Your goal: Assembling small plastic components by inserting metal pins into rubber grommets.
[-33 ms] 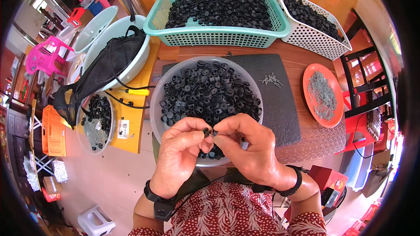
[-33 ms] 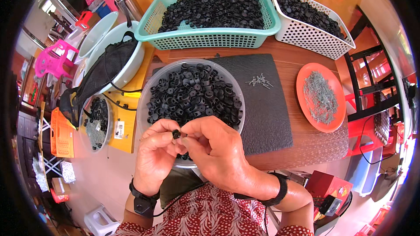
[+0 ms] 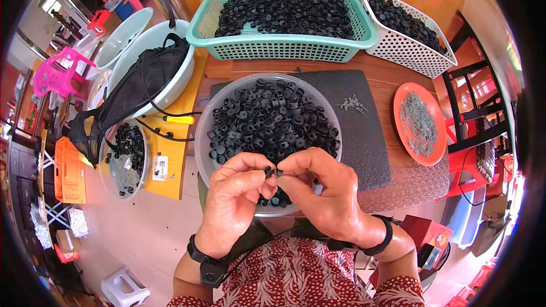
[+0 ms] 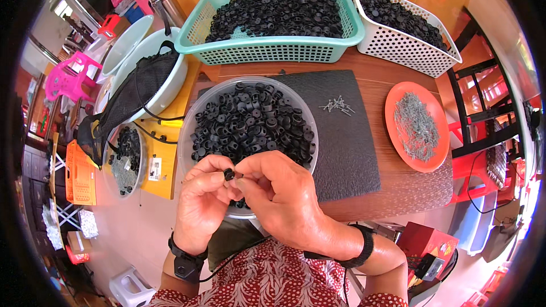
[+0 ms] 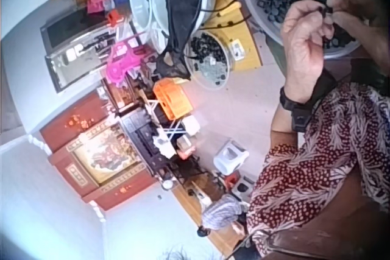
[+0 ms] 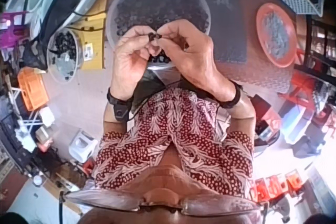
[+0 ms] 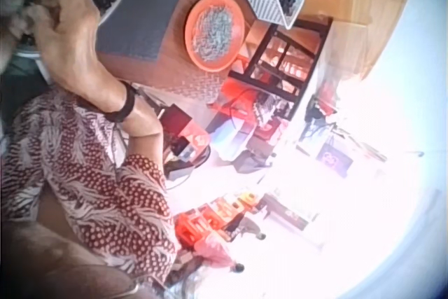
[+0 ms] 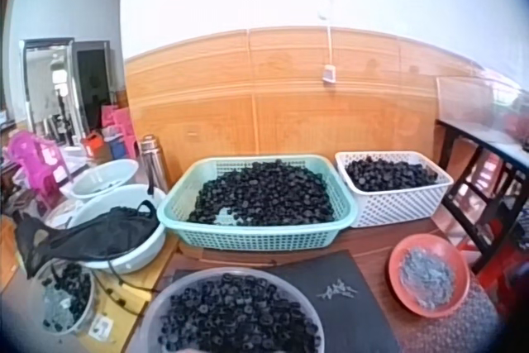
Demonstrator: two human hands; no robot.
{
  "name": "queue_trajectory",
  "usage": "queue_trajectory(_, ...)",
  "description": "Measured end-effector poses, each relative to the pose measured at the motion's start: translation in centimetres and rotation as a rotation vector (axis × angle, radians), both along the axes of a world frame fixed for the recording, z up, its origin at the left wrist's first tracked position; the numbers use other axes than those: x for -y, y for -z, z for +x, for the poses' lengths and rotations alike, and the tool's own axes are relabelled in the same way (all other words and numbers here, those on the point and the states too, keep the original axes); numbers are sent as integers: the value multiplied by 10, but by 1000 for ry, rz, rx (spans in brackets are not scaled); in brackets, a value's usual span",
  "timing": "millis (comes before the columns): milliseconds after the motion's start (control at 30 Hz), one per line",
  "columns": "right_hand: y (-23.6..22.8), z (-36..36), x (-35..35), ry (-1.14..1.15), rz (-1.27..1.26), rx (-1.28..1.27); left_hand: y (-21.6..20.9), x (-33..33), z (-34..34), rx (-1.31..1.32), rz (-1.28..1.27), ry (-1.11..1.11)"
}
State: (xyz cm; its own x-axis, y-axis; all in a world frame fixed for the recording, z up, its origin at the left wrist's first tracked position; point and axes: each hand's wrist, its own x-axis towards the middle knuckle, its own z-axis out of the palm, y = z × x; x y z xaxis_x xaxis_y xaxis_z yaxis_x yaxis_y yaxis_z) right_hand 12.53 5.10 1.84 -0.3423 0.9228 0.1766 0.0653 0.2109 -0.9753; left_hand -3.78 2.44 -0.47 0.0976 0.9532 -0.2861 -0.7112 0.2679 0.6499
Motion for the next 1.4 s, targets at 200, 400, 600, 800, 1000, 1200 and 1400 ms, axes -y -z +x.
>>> queue_trajectory(200, -1, 1, -1, -1, 6, 64, 4, 1, 1, 11, 25, -10)
queue_trajectory(400, 1, 1, -2, 22, 71, 60, 4, 1, 3, -14, 50, -15)
queue_trajectory(600, 3, 1, -2, 35, 80, 74, 4, 2, 3, -126, 96, -41)
queue_trajectory(800, 4, 2, -4, 7, 63, 92, 0, 3, 3, -288, 142, -71)
queue_trajectory(1000, 1, 1, -6, -23, 61, 60, 6, 5, 2, -389, 214, -67)
queue_trajectory(1200, 4, -1, -7, -65, -171, -73, 4, 5, 1, -415, 234, -69)
queue_trajectory(1400, -6, -11, -19, -156, -217, -129, 2, -1, -7, -404, 272, -92)
